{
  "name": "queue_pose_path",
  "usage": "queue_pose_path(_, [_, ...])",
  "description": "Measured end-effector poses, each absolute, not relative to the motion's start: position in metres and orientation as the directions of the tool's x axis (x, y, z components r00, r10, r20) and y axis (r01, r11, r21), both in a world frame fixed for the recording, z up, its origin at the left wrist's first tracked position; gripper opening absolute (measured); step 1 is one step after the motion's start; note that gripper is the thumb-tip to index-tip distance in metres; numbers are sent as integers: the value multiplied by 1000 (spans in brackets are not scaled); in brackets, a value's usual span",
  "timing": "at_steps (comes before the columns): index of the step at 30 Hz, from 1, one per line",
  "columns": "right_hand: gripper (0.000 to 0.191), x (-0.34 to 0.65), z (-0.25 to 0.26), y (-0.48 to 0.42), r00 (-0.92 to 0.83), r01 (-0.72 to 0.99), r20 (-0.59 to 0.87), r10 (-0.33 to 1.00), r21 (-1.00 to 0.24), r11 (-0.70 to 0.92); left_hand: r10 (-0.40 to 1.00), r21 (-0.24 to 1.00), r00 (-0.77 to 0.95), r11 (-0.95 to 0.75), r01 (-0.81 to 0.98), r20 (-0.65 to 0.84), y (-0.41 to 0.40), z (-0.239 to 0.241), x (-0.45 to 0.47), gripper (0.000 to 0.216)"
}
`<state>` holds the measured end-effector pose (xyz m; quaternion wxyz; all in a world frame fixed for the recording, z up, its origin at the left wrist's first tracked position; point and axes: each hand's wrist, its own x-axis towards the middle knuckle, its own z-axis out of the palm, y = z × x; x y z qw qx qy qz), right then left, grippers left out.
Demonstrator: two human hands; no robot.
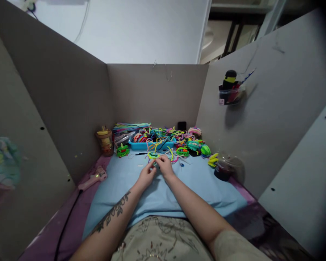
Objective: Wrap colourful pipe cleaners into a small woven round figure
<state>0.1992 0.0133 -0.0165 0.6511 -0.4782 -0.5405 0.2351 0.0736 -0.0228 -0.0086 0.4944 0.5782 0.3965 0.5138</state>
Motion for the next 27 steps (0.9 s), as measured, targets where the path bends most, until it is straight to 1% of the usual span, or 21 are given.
queue_pose_path(2, [19, 200, -19, 15, 302, 169, 444, 843, -896, 411, 967, 976, 135, -217, -23, 218, -21, -11, 72, 49])
queue_pose_path(5, [20, 200, -22, 18, 297, 103, 383, 875, -924, 369, 968, 977, 134, -213, 5, 211, -21, -15, 71, 58])
queue_pose_path(11, [20, 198, -23, 20, 259, -44, 234, 937, -966, 254, 951, 985, 263, -173, 8, 165, -26, -20, 75, 78])
queue_pose_path(13, [21, 198, -23, 19, 248, -82, 198, 948, -971, 225, 944, 986, 291, -166, 16, 154, -27, -20, 75, 81])
queue_pose_path(16, [21, 200, -22, 19, 232, -119, 163, 959, -974, 194, 940, 986, 308, -163, 35, 145, -28, -20, 75, 78])
queue_pose_path(19, [21, 201, -21, 18, 207, -137, 160, 965, -972, 191, 943, 985, 301, -165, 46, 144, -28, -18, 75, 74])
queue_pose_path(27, [20, 197, -19, 15, 144, -153, 240, 960, -953, 261, 947, 989, 291, -148, 24, 135, -30, -10, 72, 63])
